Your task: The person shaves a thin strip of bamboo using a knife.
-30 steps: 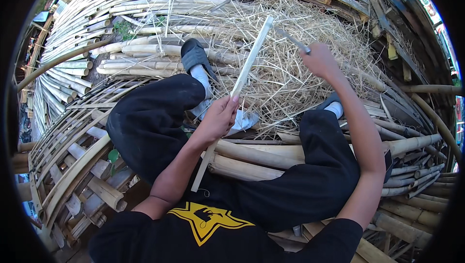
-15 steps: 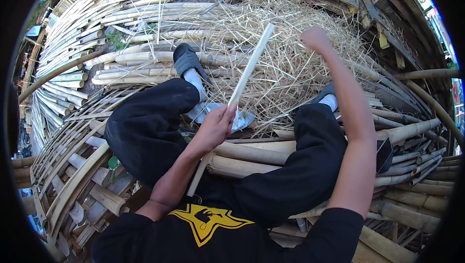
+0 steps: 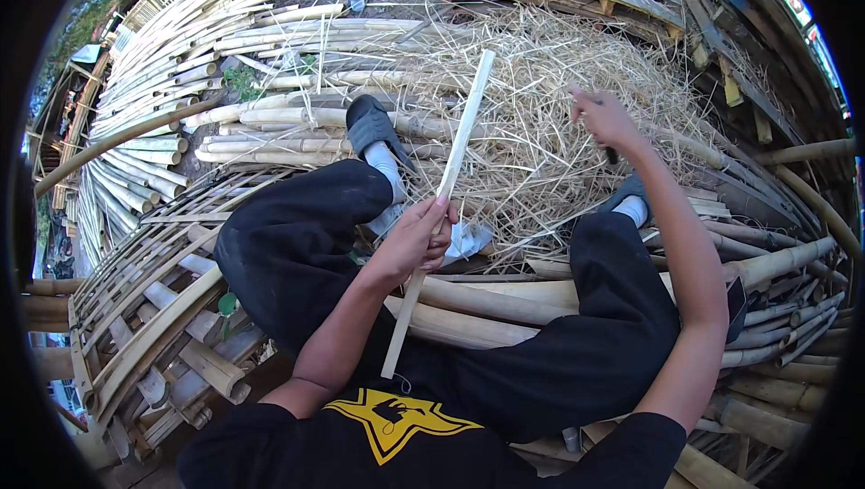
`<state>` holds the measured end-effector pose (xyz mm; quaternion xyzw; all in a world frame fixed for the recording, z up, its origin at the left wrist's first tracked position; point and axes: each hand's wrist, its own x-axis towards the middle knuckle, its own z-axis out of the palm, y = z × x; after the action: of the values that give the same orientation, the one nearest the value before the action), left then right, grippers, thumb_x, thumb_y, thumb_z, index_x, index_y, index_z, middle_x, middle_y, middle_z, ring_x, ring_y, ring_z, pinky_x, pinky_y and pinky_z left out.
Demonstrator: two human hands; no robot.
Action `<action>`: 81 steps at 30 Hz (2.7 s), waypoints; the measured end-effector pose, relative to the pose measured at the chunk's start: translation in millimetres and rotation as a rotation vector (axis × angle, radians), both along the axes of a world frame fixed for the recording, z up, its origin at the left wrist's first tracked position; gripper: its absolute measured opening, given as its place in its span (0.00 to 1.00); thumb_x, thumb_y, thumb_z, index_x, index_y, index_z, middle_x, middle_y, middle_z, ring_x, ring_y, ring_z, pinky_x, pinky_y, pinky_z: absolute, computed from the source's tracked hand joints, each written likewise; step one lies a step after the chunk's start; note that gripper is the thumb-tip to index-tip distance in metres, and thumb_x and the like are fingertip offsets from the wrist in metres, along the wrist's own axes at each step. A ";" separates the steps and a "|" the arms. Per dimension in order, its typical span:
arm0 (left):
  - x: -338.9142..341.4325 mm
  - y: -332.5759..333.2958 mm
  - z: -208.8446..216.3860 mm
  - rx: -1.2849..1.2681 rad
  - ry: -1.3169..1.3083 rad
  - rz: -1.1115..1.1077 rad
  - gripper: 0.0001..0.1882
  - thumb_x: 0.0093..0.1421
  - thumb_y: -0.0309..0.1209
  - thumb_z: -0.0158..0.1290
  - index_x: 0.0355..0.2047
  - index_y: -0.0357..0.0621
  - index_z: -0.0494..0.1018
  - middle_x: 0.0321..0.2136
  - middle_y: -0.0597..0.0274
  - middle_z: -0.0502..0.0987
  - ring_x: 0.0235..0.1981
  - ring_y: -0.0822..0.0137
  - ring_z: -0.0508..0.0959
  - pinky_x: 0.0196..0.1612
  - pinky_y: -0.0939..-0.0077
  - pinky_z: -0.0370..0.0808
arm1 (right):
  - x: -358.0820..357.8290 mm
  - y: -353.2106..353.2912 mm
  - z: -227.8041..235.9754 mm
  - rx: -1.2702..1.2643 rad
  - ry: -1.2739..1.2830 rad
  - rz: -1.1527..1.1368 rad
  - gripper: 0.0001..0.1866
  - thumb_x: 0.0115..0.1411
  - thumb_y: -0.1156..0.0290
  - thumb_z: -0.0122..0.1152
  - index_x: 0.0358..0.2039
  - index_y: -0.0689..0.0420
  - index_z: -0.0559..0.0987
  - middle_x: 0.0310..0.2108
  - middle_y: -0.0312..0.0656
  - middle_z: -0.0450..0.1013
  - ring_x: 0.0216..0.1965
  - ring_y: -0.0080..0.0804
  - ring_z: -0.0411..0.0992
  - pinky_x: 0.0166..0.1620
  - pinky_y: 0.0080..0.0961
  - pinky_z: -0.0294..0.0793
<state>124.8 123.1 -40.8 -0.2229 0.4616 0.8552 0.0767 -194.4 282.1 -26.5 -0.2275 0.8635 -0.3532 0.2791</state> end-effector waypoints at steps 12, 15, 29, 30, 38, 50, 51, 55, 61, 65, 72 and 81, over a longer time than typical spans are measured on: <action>5.0 -0.8 51.1 0.038 0.255 -0.184 0.20 0.68 0.42 0.38 0.49 0.37 0.63 0.17 0.65 0.67 0.12 0.76 0.68 0.17 0.79 0.74 | 87.7 -68.6 75.7 -0.461 -0.342 -0.087 0.19 0.58 0.55 0.61 0.25 0.57 0.68 0.11 0.28 0.56 0.08 0.14 0.51 0.13 0.17 0.49; 11.4 -3.5 58.4 0.045 0.289 -0.153 0.20 0.67 0.42 0.39 0.48 0.37 0.64 0.17 0.64 0.68 0.12 0.76 0.67 0.17 0.80 0.73 | 85.3 -66.7 113.2 -0.464 -0.283 -0.063 0.19 0.58 0.54 0.60 0.25 0.56 0.67 0.15 0.27 0.58 0.09 0.13 0.51 0.13 0.15 0.51; -2.5 -15.6 105.8 -0.341 0.419 -0.314 0.16 0.66 0.42 0.43 0.37 0.39 0.68 0.21 0.65 0.74 0.19 0.77 0.75 0.22 0.86 0.73 | 132.0 -38.4 175.2 -0.659 -0.011 -0.096 0.13 0.62 0.59 0.55 0.29 0.56 0.70 0.19 0.33 0.67 0.08 0.11 0.52 0.12 0.14 0.49; -10.5 -20.1 100.7 -0.321 0.458 -0.352 0.19 0.66 0.44 0.42 0.42 0.39 0.68 0.25 0.62 0.75 0.24 0.74 0.78 0.30 0.83 0.76 | 134.5 -38.1 180.7 -0.686 -0.013 -0.091 0.13 0.62 0.60 0.56 0.29 0.56 0.70 0.18 0.31 0.66 0.08 0.10 0.52 0.12 0.14 0.49; -23.4 -14.7 137.5 -0.356 0.492 -0.276 0.21 0.68 0.44 0.37 0.47 0.38 0.64 0.27 0.58 0.75 0.22 0.68 0.79 0.28 0.76 0.79 | 151.2 -45.0 196.4 -0.689 0.065 -0.113 0.13 0.62 0.60 0.56 0.28 0.56 0.70 0.16 0.30 0.65 0.08 0.11 0.51 0.13 0.14 0.48; -26.9 -11.0 78.3 -0.063 0.535 0.021 0.13 0.68 0.39 0.38 0.39 0.41 0.63 0.17 0.66 0.68 0.06 0.77 0.65 0.09 0.84 0.66 | 169.0 -40.5 158.3 0.062 0.733 0.137 0.20 0.57 0.57 0.56 0.21 0.64 0.77 0.15 0.52 0.69 0.19 0.50 0.68 0.27 0.39 0.67; -26.4 -11.2 79.7 -0.054 0.537 0.030 0.13 0.68 0.39 0.38 0.39 0.41 0.63 0.17 0.66 0.68 0.06 0.77 0.65 0.09 0.84 0.66 | 163.3 -40.0 152.2 0.071 0.734 0.147 0.20 0.57 0.57 0.56 0.21 0.64 0.77 0.15 0.52 0.69 0.19 0.50 0.68 0.27 0.39 0.67; -21.1 -11.2 91.4 -0.171 0.494 -0.022 0.15 0.68 0.41 0.37 0.38 0.41 0.62 0.14 0.69 0.65 0.05 0.81 0.61 0.09 0.84 0.67 | 148.5 -35.9 137.1 0.191 0.830 0.153 0.19 0.56 0.58 0.56 0.22 0.63 0.78 0.20 0.55 0.72 0.25 0.52 0.72 0.32 0.43 0.69; -21.6 -10.8 86.0 -0.173 0.411 0.029 0.16 0.69 0.43 0.36 0.35 0.42 0.61 0.11 0.74 0.57 0.04 0.83 0.53 0.05 0.87 0.55 | 162.5 -51.3 139.7 0.311 0.829 0.165 0.17 0.53 0.60 0.56 0.23 0.63 0.79 0.22 0.55 0.74 0.28 0.52 0.74 0.36 0.43 0.73; -21.0 -11.3 87.0 -0.158 0.420 0.021 0.15 0.68 0.42 0.37 0.35 0.43 0.60 0.12 0.74 0.57 0.04 0.83 0.52 0.05 0.86 0.50 | 161.2 -55.1 131.1 0.368 0.845 0.234 0.15 0.53 0.62 0.55 0.24 0.62 0.80 0.22 0.56 0.74 0.29 0.52 0.75 0.37 0.42 0.75; -11.2 -11.4 89.8 -0.036 0.425 0.001 0.13 0.69 0.40 0.36 0.35 0.43 0.59 0.12 0.74 0.54 0.03 0.82 0.50 0.04 0.86 0.48 | 142.9 -58.2 123.2 0.329 0.903 0.116 0.12 0.51 0.66 0.55 0.29 0.60 0.81 0.26 0.55 0.75 0.31 0.51 0.76 0.39 0.41 0.75; -19.9 -4.9 84.7 0.031 0.283 -0.083 0.15 0.68 0.42 0.38 0.35 0.42 0.59 0.14 0.74 0.55 0.05 0.82 0.50 0.05 0.86 0.49 | 55.9 -30.4 120.7 0.596 0.967 -0.100 0.14 0.49 0.66 0.56 0.31 0.63 0.80 0.33 0.56 0.76 0.37 0.51 0.76 0.42 0.39 0.75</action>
<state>104.8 118.2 44.0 -0.0796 0.4632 0.8813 0.0499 -138.5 251.7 94.2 -0.2338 0.9650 0.0370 -0.1127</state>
